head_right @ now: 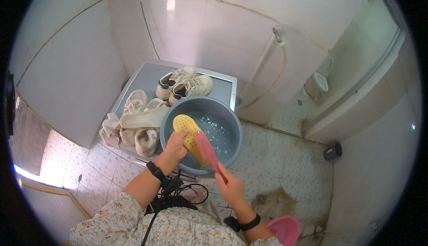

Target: The person cleans a shoe insole by hand using a brush and a basin of water.

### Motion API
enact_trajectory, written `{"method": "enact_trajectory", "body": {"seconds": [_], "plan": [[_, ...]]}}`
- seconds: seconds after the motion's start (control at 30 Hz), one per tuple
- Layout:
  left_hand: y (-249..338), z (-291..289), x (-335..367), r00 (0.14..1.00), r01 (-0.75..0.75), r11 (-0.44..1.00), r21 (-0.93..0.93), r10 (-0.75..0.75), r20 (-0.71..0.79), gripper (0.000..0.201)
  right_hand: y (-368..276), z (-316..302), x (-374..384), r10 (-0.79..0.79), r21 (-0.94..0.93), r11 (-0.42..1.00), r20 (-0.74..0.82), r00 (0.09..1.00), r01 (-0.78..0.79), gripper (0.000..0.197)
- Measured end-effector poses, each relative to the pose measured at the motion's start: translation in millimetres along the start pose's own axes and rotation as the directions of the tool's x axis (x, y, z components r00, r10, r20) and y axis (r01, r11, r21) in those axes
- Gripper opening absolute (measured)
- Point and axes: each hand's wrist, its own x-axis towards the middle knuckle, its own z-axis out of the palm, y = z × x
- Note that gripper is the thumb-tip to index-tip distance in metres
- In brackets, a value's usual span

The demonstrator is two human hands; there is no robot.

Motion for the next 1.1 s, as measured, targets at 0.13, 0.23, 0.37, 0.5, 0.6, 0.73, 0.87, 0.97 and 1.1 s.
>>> {"method": "enact_trajectory", "body": {"seconds": [0.13, 0.23, 0.37, 0.5, 0.6, 0.73, 0.87, 0.97, 1.1], "plan": [[1.9, -3.1, -2.6, 0.997, -0.064, 0.973, 0.224, 0.051, 0.065, 0.027, -15.7, 21.5, 40.5, 0.091, 0.171, 0.981, 0.036, 0.995, -0.096, 0.037], [6.2, -5.9, -0.8, 0.997, -0.067, 0.995, 0.070, 0.064, 0.046, 0.027, -6.0, 28.4, 41.8, 0.136, 0.284, 0.946, 0.083, 0.987, -0.154, 0.037], [0.5, -10.6, 5.9, 1.000, -0.003, 0.998, -0.062, 0.004, 0.015, 0.028, 21.6, -4.9, -5.6, 0.196, 0.283, 0.930, 0.157, 0.968, -0.234, 0.038], [1.9, -7.0, 3.4, 0.999, -0.034, 0.998, -0.045, 0.033, -0.026, 0.026, 5.0, -4.5, -0.9, 0.275, 0.238, 0.923, 0.141, 0.951, -0.302, 0.039], [1.1, -1.6, 0.2, 0.999, -0.020, 0.998, 0.061, 0.022, -0.029, 0.024, -5.2, 20.1, 25.6, 0.237, 0.421, 0.876, 0.048, 0.970, -0.235, 0.039], [4.7, 0.8, -6.7, 0.990, -0.138, 0.981, 0.135, 0.137, 0.014, 0.023, -17.2, 29.0, 47.3, 0.208, 0.387, 0.898, 0.043, 0.977, -0.208, 0.038], [0.3, -7.8, -1.0, 0.994, -0.111, 0.991, 0.070, 0.109, 0.030, 0.028, 8.8, -0.7, 22.3, 0.189, 0.200, 0.958, 0.101, 0.977, -0.207, 0.038], [-2.8, -0.6, -3.1, 0.988, -0.155, 0.985, 0.078, 0.155, 0.004, 0.029, 14.1, -14.5, 20.0, 0.198, 0.200, 0.958, 0.060, 0.978, -0.206, 0.038], [3.3, 6.9, -8.1, 0.975, -0.221, 0.971, 0.087, 0.222, -0.008, 0.030, -26.1, -16.5, 64.1, 0.171, -0.279, 0.948, 0.051, 0.984, -0.150, 0.037]]}}
